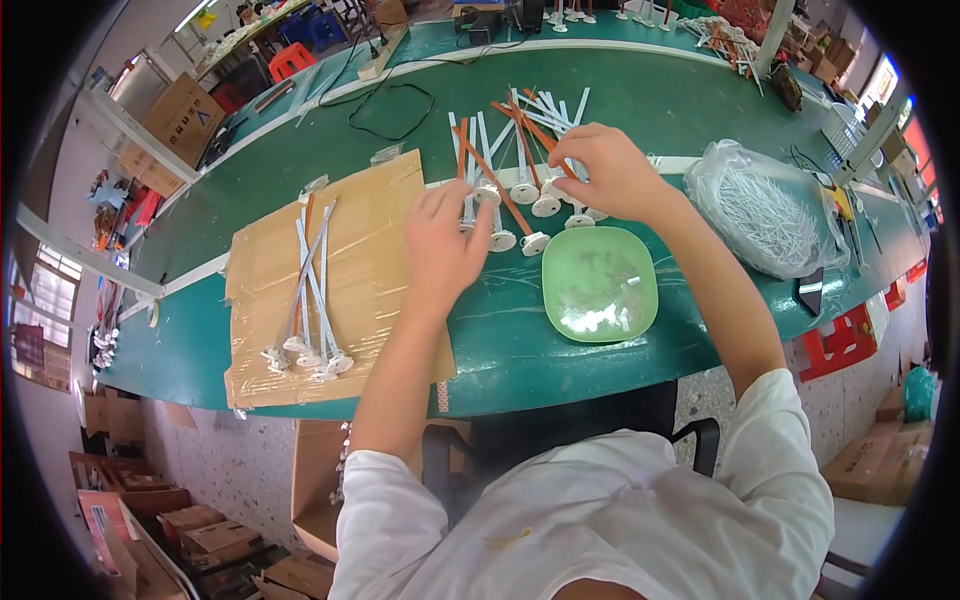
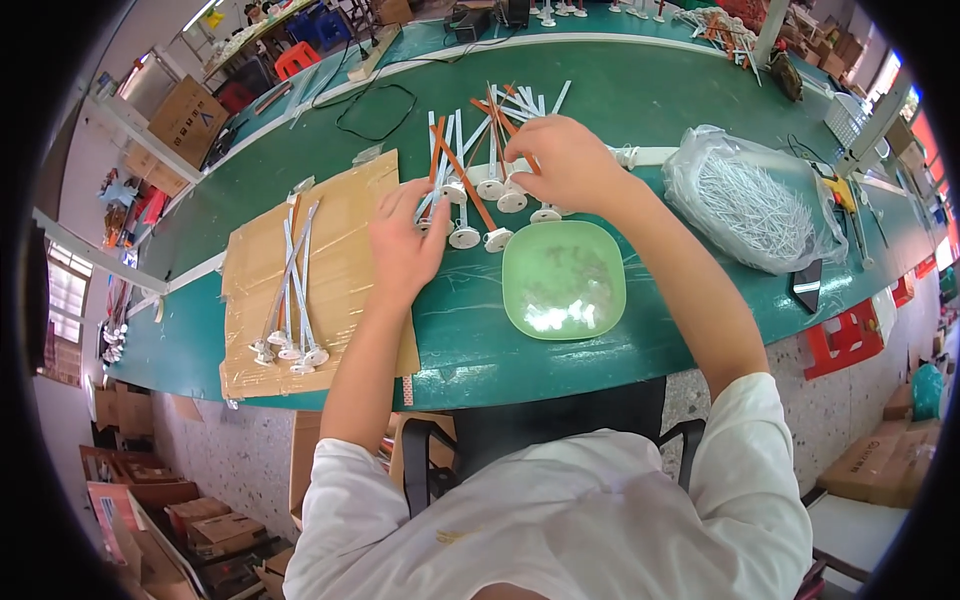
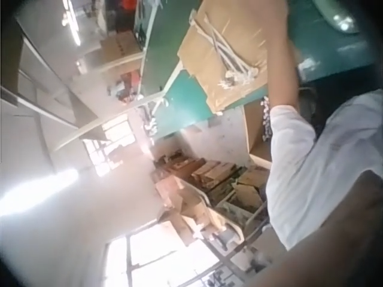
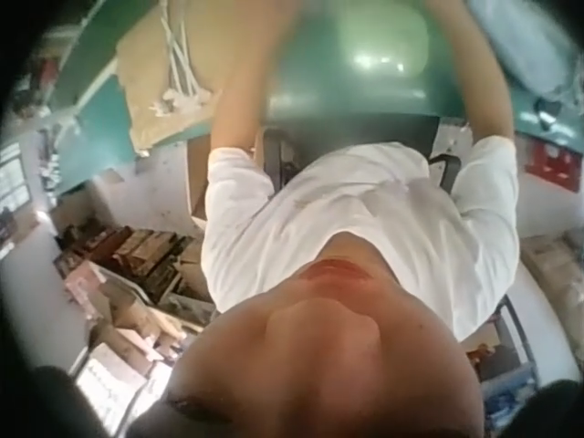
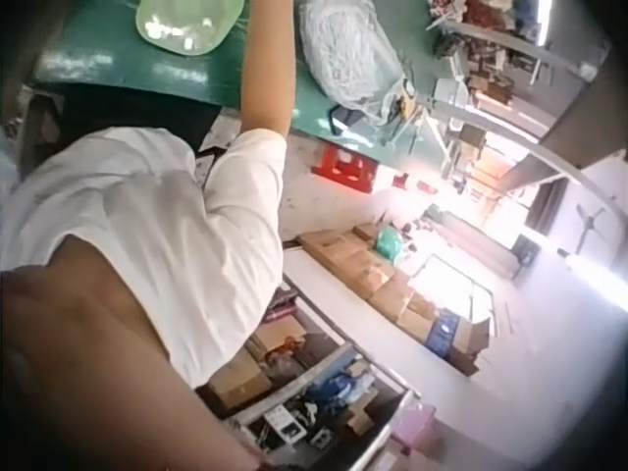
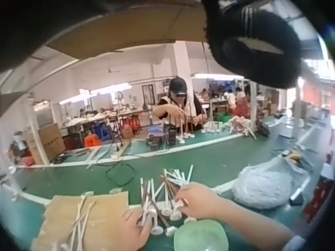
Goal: Assembling light components by attaching plastic bases to LED strips and organizing them into a box.
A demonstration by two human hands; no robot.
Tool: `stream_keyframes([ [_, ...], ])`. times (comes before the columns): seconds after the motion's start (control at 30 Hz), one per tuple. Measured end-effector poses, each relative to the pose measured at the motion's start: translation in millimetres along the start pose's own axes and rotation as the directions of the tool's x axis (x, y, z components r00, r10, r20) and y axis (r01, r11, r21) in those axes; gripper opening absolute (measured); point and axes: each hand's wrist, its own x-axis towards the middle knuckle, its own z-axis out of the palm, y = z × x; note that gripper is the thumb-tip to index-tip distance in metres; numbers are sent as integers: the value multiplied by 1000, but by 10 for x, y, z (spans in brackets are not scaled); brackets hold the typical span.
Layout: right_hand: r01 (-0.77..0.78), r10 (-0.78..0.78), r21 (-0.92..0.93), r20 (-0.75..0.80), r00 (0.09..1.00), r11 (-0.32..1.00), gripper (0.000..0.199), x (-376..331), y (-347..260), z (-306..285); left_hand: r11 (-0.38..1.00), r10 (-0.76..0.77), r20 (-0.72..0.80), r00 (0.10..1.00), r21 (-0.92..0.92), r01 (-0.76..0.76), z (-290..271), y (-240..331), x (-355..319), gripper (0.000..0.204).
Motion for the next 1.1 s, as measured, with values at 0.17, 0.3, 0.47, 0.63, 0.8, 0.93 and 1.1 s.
stream_keyframes([
  [0.17, -67, 83, -237, 58, 995, 969, 21, 135, -33, 166, 998, -56, -73, 996, -36, 53, -80, -93, -25, 17],
  [0.3, 87, -97, -128, -73, 993, 988, 18, -17, -83, 95, 985, -8, -66, 998, -173, -4, -58, 79, -77, 17],
  [0.47, 186, -59, 262, -427, 902, 947, 20, -497, -375, 65, 481, -344, 351, 871, -731, 485, -83, 644, -161, 21],
  [0.63, 363, -213, 231, -494, 843, 903, 25, -737, -448, 198, 53, -221, 512, 830, -844, 534, -37, 741, -274, 42],
  [0.8, 465, -302, 186, -547, 781, 865, 26, -846, -411, 232, 169, -142, 495, 857, -841, 513, -75, 756, -296, 42],
  [0.93, 511, -467, -80, -542, 698, 856, 28, -858, -338, 253, 660, -123, 239, 963, -705, 259, -73, 731, -330, 39],
  [1.1, 524, -506, -118, -502, 701, 843, 29, -875, -426, 249, 788, 37, 156, 987, -612, 67, -86, 720, -276, 31],
])
